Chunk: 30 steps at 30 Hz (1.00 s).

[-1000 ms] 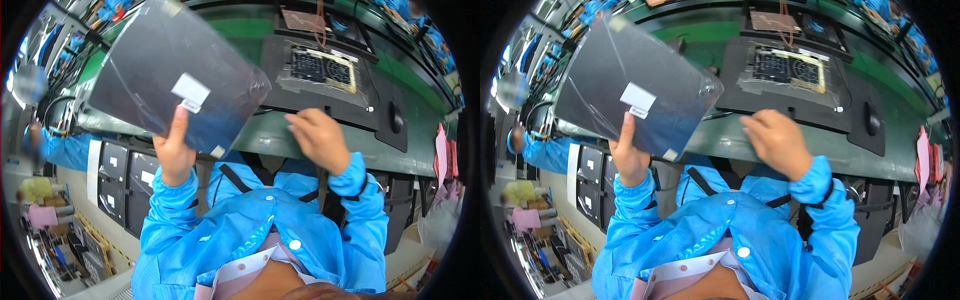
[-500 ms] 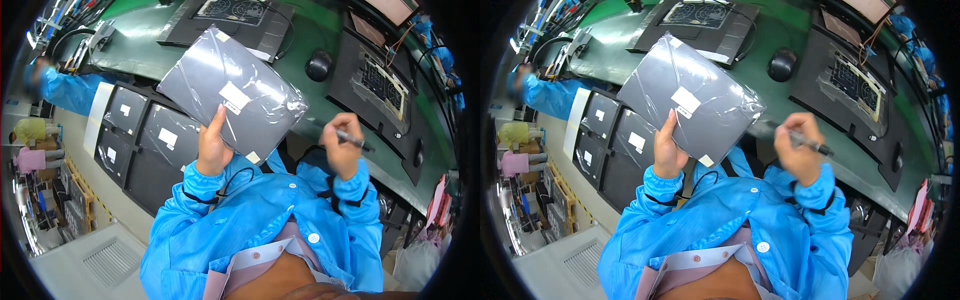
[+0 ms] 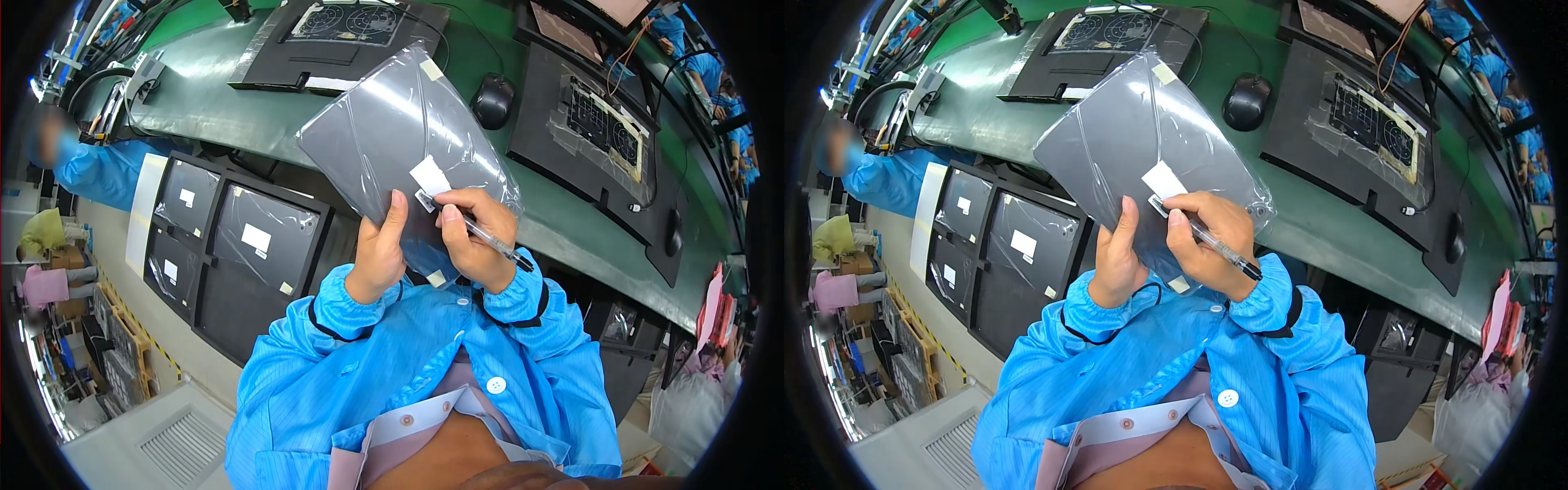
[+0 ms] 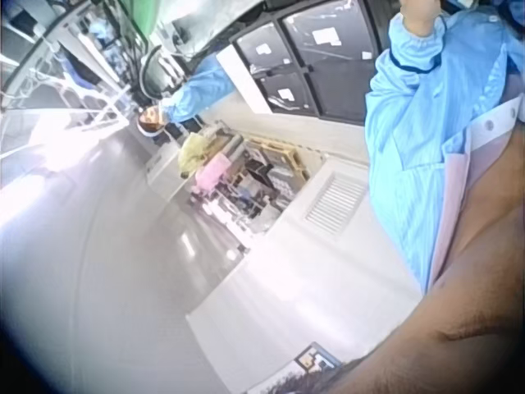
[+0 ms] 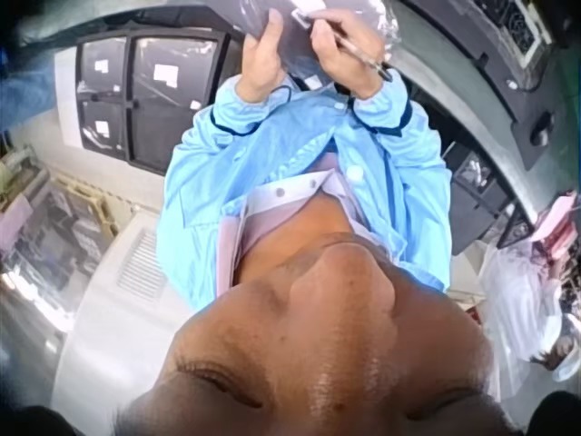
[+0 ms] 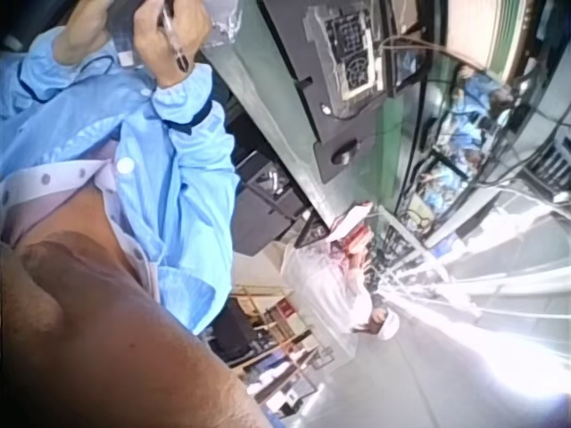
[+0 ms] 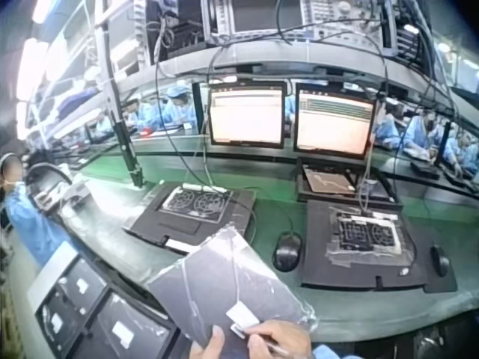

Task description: A worker scans barcode labels on tablet devices, checks data on computer monitors, and places them into bins on an electronics assembly line.

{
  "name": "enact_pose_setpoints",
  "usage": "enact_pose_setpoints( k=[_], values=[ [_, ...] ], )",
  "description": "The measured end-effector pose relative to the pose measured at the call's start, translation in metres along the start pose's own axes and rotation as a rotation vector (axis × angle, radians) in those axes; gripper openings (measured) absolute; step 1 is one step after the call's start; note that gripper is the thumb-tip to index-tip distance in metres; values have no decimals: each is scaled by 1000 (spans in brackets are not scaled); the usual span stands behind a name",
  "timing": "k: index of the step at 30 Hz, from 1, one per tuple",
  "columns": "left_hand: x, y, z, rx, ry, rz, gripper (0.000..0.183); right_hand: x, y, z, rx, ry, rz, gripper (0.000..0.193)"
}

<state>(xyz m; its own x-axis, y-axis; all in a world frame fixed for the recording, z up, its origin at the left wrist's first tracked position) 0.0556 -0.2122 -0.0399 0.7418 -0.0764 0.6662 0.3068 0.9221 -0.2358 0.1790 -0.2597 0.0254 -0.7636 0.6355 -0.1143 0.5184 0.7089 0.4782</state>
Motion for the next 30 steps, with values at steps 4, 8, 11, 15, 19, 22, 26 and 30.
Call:
enact_pose_setpoints(
  k=[4, 8, 11, 15, 19, 22, 26, 30],
  values=[
    [0, 0, 2, 38, 50, 17, 36, 0, 0, 0, -9, -6, 18, 12],
    [0, -3, 8, 61, 82, 57, 37, 2, 0, -5, -50, 9, -91, 13],
    [-18, -6, 26, 31, 89, 156, 39, -22, 6, -2, 101, 15, 29, 17],
    [-100, -40, 94, 74, 125, 437, 42, -70, 21, -9, -216, -765, -132, 24],
    [-228, -118, 152, 107, 31, 702, 41, -85, 27, 18, -251, -1016, -174, 31],
    [-302, -177, 168, 152, -2, 810, 40, -78, 23, 26, -314, -935, -99, 33],
    [-374, -223, 167, 196, 44, 980, 39, -75, 15, 31, -197, -833, -50, 29],
    [-398, -226, 159, 166, -45, 903, 37, -71, 10, 19, -184, -750, -59, 27]
  ],
)
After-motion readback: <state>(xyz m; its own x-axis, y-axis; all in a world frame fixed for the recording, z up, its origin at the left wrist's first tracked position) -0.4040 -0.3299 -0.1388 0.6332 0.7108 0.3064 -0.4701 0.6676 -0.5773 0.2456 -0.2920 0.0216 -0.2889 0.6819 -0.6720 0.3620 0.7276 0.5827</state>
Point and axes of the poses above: each hand's wrist, its own y-axis towards the middle knuckle, its own x-axis out of the palm, z = x × y, the point moved 9 cm from there along y, towards the middle knuckle, and after that the axes turned 15 degrees about z, right-handed, at the moved point
